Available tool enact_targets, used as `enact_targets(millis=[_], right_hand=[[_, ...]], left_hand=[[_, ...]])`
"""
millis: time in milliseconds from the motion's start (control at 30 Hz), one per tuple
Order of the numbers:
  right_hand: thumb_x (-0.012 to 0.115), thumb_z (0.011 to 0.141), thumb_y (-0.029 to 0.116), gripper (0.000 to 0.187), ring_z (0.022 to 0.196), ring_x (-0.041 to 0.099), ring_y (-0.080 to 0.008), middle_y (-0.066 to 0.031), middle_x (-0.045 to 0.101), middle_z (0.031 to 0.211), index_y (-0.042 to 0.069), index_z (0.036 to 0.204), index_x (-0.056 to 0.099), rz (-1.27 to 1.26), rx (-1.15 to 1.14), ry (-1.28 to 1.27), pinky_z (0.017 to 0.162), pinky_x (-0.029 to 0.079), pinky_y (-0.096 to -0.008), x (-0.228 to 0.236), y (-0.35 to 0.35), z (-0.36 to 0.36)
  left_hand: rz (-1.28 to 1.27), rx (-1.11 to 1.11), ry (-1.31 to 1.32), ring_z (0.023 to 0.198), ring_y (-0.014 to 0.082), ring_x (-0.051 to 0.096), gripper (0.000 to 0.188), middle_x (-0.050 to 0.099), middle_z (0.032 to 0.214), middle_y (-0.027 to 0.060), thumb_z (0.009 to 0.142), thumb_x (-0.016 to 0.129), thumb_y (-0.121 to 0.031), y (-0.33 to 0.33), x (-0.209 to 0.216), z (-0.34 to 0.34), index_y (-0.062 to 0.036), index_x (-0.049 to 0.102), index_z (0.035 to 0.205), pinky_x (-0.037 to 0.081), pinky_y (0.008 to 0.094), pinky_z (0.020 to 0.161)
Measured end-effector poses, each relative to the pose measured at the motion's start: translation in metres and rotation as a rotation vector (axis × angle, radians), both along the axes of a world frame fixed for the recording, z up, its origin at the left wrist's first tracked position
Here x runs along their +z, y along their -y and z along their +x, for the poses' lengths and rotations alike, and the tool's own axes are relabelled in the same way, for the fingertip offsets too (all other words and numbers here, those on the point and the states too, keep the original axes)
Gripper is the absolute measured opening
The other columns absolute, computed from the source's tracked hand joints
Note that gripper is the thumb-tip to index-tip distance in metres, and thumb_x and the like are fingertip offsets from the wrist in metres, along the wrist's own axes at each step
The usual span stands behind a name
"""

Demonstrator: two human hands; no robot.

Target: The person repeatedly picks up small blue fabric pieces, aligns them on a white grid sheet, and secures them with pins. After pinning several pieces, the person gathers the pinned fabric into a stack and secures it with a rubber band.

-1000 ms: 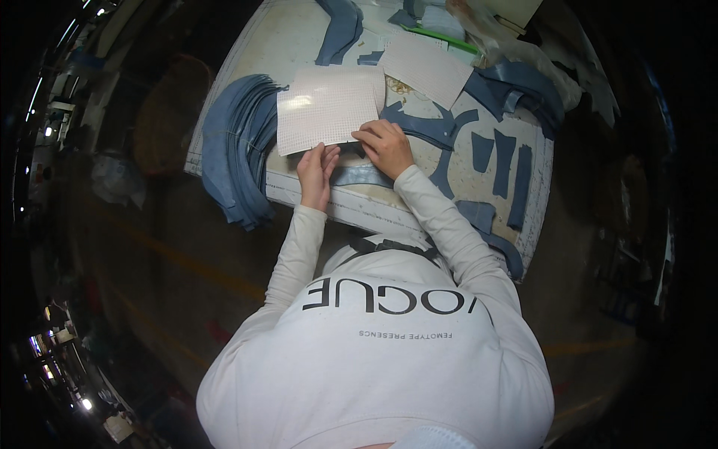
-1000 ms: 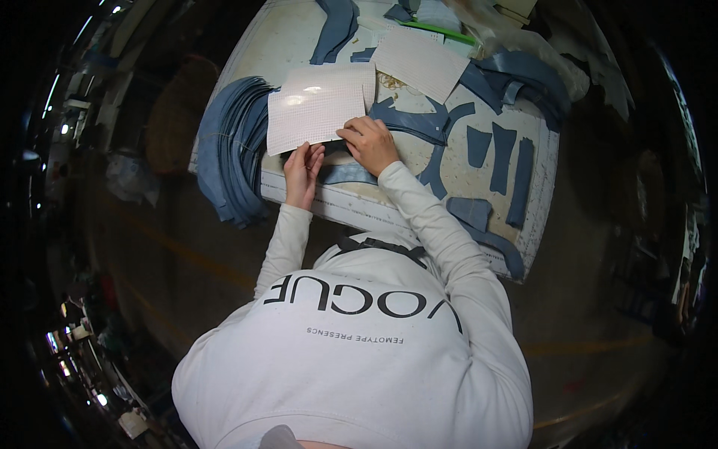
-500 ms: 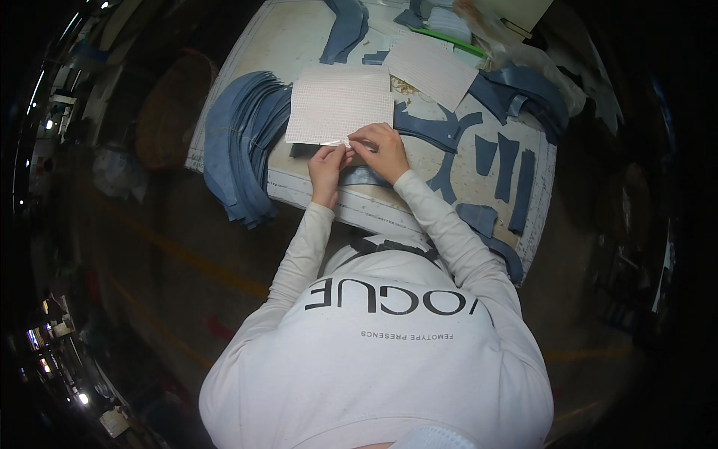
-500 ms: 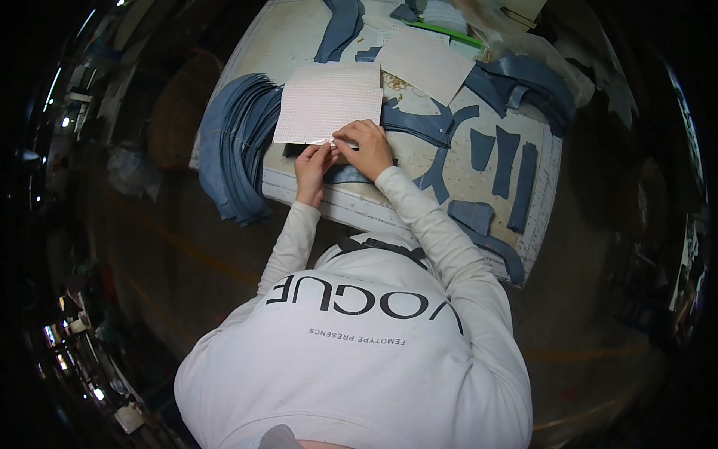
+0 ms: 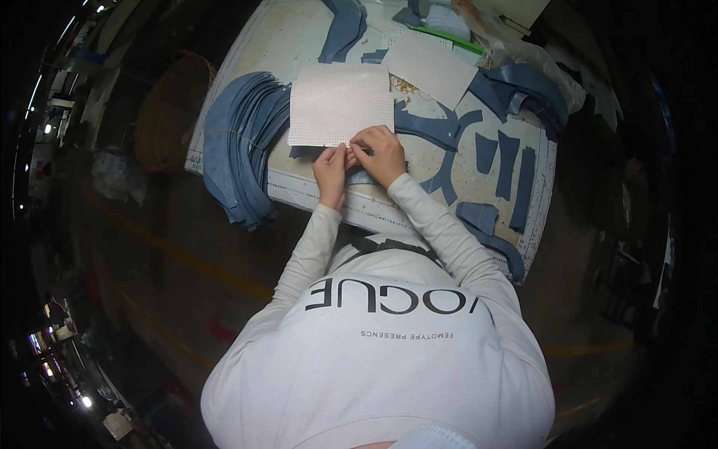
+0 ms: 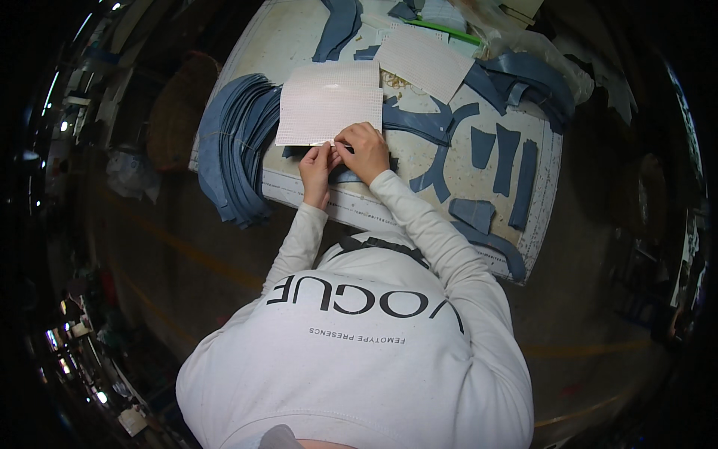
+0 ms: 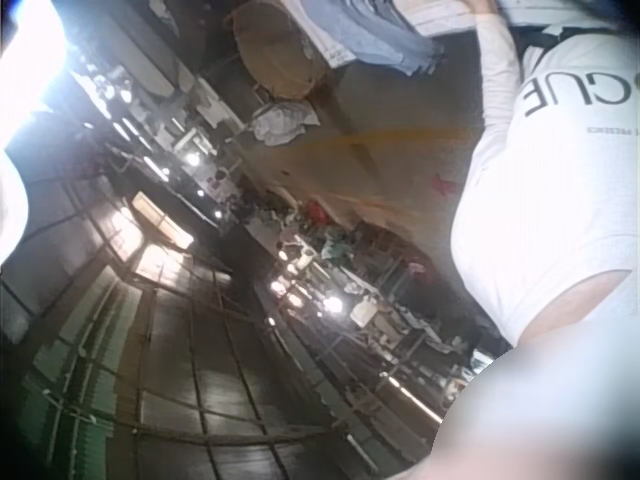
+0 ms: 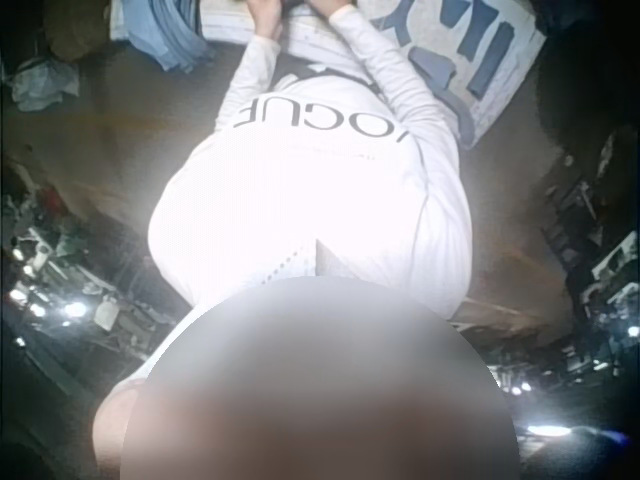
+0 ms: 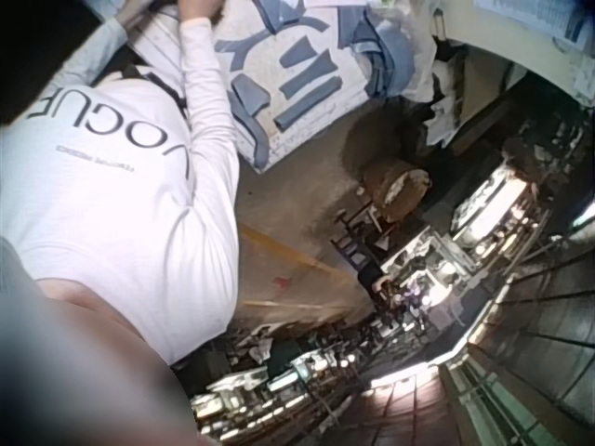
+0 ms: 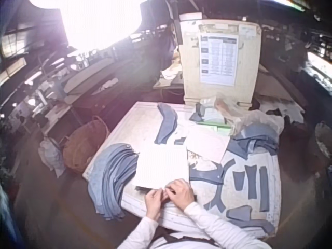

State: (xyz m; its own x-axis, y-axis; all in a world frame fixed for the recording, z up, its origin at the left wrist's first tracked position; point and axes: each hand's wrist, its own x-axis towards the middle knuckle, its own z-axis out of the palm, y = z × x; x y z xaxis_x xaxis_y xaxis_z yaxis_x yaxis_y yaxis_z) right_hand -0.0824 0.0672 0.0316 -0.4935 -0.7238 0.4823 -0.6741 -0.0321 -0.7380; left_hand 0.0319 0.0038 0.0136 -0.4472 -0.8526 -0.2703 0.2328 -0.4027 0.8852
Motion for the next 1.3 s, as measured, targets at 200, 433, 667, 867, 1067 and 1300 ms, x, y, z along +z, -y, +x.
enact_targets(millis=[200,433,667,867,1067,1300], right_hand=[[0.071,0.075,0.009,0.018,0.085,0.063,-0.0222,-0.0032,0.069,0.087,0.009,0.093,0.071,-0.069,0.005,-0.009,0.077,0.05,-0.0333,0.0,0.002,0.004],[0.069,0.076,0.011,0.03,0.086,0.063,-0.0206,-0.0024,0.068,0.086,0.011,0.106,0.067,-0.04,-0.029,-0.072,0.078,0.048,-0.0329,0.003,0.001,0.007],[0.07,0.078,0.007,0.027,0.073,0.064,-0.016,-0.0034,0.067,0.079,0.009,0.104,0.067,-0.122,-0.072,0.325,0.07,0.052,-0.0273,0.015,-0.014,-0.008],[0.072,0.077,0.011,0.009,0.074,0.065,-0.0185,-0.0053,0.067,0.081,0.007,0.084,0.07,0.325,-0.031,0.448,0.072,0.052,-0.0291,-0.006,-0.077,-0.042],[0.074,0.076,0.016,0.012,0.09,0.057,-0.0266,-0.0079,0.061,0.089,0.006,0.081,0.069,0.404,-0.042,0.162,0.081,0.048,-0.0386,-0.037,-0.102,-0.031],[0.072,0.075,0.011,0.009,0.093,0.057,-0.0246,-0.0045,0.059,0.093,0.007,0.081,0.067,0.314,-0.064,-0.23,0.078,0.049,-0.0344,-0.038,-0.102,-0.018]], left_hand=[[-0.047,0.002,0.031,0.075,0.0116,0.066,0.016,0.068,0.087,0.0079,0.095,0.058,-0.013,-0.003,0.003,-0.002,0.0019,0.063,0.093,0.055,0.0228,0.068],[-0.191,-0.022,0.069,0.071,0.0094,0.063,0.017,0.068,0.083,0.0065,0.095,0.057,-0.011,-0.001,0.0,-0.005,0.0027,0.064,0.09,0.054,0.0215,0.065],[-0.135,0.011,0.141,0.073,0.0143,0.068,0.023,0.07,0.084,0.012,0.095,0.059,-0.015,0.025,0.012,-0.013,0.0067,0.064,0.088,0.055,0.0225,0.065],[-0.976,-0.416,0.513,0.073,0.0184,0.067,0.014,0.069,0.085,0.0069,0.084,0.071,-0.015,0.014,0.012,0.003,-0.0031,0.068,0.09,0.053,0.0288,0.066],[-1.314,-0.839,0.337,0.098,0.0276,0.062,0.028,0.063,0.108,0.0087,0.073,0.077,-0.016,0.003,-0.001,-0.003,-0.007,0.067,0.098,0.051,0.0354,0.083],[-1.349,-0.872,0.329,0.097,0.0289,0.062,0.029,0.063,0.107,0.009,0.072,0.078,-0.017,0.01,-0.009,-0.005,-0.0074,0.068,0.098,0.05,0.036,0.084]])
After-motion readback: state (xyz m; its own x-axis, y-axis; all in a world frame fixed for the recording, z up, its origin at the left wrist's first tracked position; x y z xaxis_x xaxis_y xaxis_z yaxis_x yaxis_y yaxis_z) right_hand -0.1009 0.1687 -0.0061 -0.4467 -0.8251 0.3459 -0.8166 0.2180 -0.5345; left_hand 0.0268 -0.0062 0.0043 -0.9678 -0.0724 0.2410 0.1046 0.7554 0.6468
